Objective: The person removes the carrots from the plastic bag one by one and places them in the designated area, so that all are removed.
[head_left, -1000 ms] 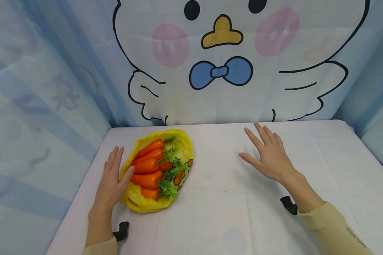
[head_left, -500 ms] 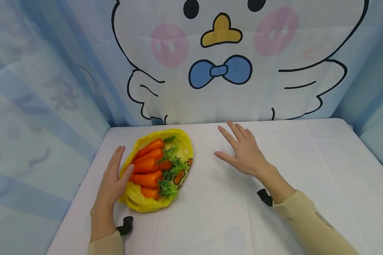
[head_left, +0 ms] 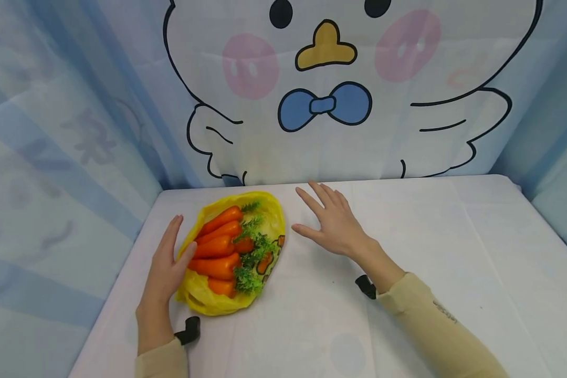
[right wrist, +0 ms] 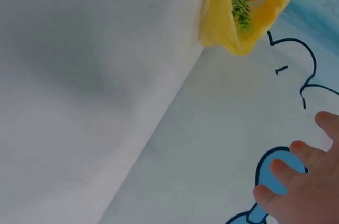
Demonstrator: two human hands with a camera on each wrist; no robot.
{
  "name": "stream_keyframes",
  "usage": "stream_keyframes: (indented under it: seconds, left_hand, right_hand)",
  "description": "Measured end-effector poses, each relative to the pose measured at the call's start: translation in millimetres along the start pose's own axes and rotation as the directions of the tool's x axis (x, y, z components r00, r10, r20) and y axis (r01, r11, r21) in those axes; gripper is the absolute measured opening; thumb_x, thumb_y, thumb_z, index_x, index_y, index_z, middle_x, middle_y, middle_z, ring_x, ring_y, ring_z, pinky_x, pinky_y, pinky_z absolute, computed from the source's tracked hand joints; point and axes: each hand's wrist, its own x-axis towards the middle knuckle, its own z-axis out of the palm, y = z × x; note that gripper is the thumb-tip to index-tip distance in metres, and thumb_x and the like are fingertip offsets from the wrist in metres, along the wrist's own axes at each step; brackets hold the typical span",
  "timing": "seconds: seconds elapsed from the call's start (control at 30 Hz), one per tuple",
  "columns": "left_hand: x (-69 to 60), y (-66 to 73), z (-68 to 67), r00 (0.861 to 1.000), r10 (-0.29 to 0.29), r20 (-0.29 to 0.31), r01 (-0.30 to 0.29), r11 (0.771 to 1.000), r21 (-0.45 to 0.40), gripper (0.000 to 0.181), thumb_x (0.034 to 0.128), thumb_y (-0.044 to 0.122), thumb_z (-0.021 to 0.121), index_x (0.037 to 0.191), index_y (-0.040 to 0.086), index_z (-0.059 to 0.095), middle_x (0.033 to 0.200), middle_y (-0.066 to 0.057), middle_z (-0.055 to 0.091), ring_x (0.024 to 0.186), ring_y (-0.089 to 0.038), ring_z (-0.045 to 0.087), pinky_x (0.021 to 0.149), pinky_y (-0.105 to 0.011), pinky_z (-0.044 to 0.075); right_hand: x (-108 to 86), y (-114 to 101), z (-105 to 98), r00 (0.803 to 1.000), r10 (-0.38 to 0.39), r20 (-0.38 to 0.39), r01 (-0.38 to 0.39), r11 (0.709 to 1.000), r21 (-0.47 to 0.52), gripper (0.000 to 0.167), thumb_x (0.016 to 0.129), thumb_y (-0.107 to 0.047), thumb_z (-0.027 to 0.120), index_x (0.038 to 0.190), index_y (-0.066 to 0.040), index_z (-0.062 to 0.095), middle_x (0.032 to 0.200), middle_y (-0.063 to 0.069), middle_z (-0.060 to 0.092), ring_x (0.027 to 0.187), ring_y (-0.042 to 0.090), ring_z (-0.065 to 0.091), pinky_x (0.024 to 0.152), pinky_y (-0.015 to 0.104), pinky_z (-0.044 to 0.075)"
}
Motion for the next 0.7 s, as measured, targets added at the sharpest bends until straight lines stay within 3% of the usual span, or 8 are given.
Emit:
stream_keyframes:
  seconds: [0.2, 0.4, 0.7]
  left_hand:
    - [-0.5, -4.0, 1.4, 1.000, 0.013, -0.014, -0.013, 1.000, -0.022, 0.068, 0.1031, 0.028, 0.056, 0.162, 0.015, 0.024, 0.165, -0.013, 0.023, 0.150, -0.037, 0.021, 0.117, -0.064, 0.020]
    - [-1.6, -2.8, 3.0, 1.000, -0.024, -0.007, 0.024, 0.999, -0.038, 0.067, 0.1031, 0.028, 0.056, 0.161, 0.015, 0.025, 0.164, -0.013, 0.024, 0.149, -0.037, 0.022, 0.116, -0.065, 0.021]
    - [-1.6, -4.7, 4.1, 0.999, -0.031, -0.013, 0.030, 0.998, -0.056, 0.065, 0.1021, 0.026, 0.058, 0.159, 0.013, 0.030, 0.162, -0.014, 0.029, 0.147, -0.038, 0.026, 0.115, -0.065, 0.022]
  right_hand:
    - [15.6, -14, 6, 0.998, -0.056, -0.029, 0.056, 0.998, 0.023, 0.078, 0.096, -0.052, 0.061, 0.160, -0.018, 0.031, 0.165, 0.012, 0.020, 0.148, 0.038, 0.023, 0.119, 0.059, 0.015]
    - [29.0, -26, 12, 0.996, -0.087, -0.017, 0.087, 0.995, 0.041, 0.078, 0.096, -0.051, 0.061, 0.160, -0.018, 0.032, 0.164, 0.013, 0.024, 0.147, 0.036, 0.026, 0.119, 0.057, 0.018]
    - [43.4, -39, 24, 0.990, -0.139, 0.004, 0.138, 0.986, 0.092, 0.077, 0.096, -0.050, 0.062, 0.159, -0.016, 0.033, 0.162, 0.015, 0.028, 0.145, 0.037, 0.030, 0.118, 0.056, 0.023]
